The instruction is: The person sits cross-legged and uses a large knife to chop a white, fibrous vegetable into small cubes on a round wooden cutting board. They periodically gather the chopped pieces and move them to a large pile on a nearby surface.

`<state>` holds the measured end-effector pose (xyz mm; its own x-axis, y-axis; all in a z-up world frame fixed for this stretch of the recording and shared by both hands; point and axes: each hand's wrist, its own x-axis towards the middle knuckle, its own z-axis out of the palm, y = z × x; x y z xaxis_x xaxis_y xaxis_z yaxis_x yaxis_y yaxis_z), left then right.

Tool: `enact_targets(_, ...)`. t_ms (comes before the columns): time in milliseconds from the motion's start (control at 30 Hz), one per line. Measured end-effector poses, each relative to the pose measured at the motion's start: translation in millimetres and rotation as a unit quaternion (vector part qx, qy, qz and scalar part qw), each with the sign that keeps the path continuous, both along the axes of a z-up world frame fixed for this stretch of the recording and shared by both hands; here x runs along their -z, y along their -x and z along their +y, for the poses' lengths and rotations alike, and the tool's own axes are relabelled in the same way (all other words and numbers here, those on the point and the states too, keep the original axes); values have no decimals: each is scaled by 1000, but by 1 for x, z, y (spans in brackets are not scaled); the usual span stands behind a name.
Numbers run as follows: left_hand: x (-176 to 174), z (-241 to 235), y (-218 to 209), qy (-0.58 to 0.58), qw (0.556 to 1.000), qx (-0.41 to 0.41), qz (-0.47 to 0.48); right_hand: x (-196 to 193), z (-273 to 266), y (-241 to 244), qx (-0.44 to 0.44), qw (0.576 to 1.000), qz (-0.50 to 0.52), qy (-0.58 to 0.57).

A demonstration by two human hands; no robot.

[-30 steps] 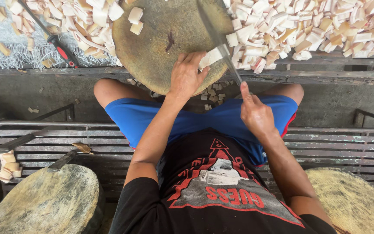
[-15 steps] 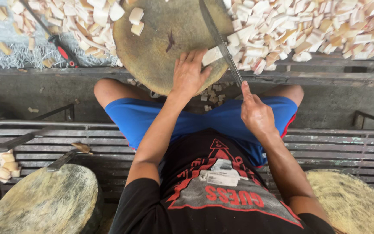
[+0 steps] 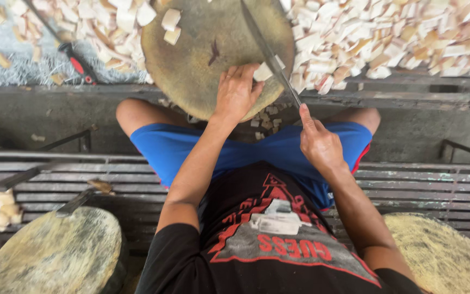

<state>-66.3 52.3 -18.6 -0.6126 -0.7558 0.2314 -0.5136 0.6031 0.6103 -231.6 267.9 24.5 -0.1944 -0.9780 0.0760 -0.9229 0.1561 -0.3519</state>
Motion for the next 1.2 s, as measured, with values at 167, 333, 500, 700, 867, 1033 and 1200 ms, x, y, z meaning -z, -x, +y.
enact_targets(167, 0, 3, -2, 9, 1000, -10, 7, -7, 10, 9, 46, 988, -88, 121)
enact_targets(333, -2, 5, -9, -1, 1000, -22, 16, 10, 7, -2, -7, 979, -103, 178)
enact_targets(500, -8, 4, -20, 8, 1000, -15, -23, 2, -2, 1, 12, 996, -85, 14)
enact_targets(700, -16, -3, -31, -50, 995, -84, 22, -14, 4, 0, 16, 985, -137, 102)
enact_targets(867, -13, -30, -50, -9, 981, -188, 46, -13, -1, 3, -35, 997, -73, -10)
enact_targets(1033, -14, -84, -69, 110, 970, -217, 19, 10, -37, 22, 1, 993, -65, 97)
enact_targets(1200, -5, -167, -93, 293, 907, -299, -44, 7, -68, 20, 83, 989, -80, 94)
